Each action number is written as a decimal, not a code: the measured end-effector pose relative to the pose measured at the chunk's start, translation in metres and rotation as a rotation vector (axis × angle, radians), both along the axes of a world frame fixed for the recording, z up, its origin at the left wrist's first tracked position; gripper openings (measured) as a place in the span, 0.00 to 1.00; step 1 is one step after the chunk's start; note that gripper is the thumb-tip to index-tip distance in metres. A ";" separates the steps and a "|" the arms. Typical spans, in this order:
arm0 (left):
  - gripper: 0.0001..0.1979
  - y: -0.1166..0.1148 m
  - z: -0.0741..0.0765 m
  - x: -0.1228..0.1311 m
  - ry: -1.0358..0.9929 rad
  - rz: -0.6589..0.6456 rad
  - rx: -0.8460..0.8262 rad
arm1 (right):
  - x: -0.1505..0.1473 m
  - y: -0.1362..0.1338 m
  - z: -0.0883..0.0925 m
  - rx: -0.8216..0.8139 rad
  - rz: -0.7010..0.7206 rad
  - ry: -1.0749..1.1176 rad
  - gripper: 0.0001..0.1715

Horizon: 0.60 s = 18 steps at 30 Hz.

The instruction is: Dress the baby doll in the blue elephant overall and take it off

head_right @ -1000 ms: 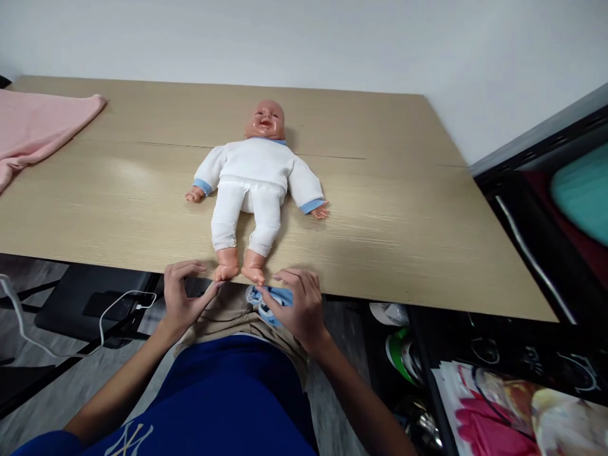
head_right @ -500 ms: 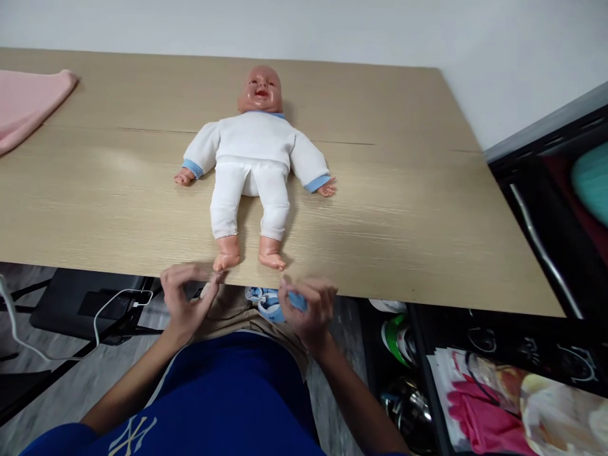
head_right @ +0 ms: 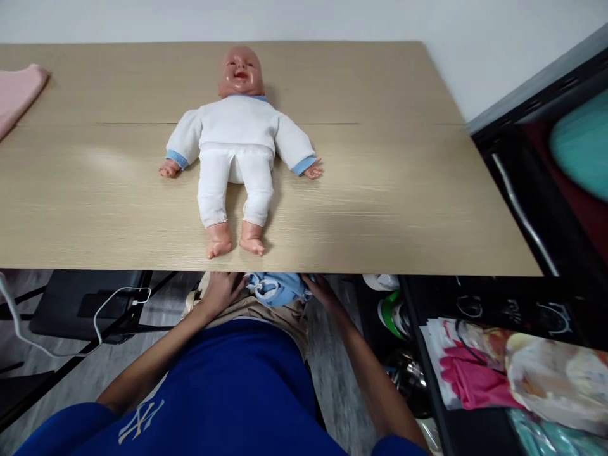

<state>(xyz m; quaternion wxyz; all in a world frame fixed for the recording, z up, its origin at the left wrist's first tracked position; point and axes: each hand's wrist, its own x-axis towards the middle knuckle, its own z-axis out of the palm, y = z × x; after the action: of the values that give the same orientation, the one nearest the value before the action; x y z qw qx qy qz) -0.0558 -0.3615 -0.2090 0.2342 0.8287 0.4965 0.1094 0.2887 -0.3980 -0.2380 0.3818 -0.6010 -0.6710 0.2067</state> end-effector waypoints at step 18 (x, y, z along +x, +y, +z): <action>0.33 -0.049 0.079 -0.049 -0.832 -0.350 0.586 | -0.053 -0.018 0.214 0.388 0.348 -0.161 0.10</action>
<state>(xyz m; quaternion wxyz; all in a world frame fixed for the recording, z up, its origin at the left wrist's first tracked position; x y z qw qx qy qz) -0.1052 -0.4104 -0.1299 0.1850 0.8163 0.1648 0.5218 0.2357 -0.4162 -0.0244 0.3938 -0.4067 -0.8196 0.0884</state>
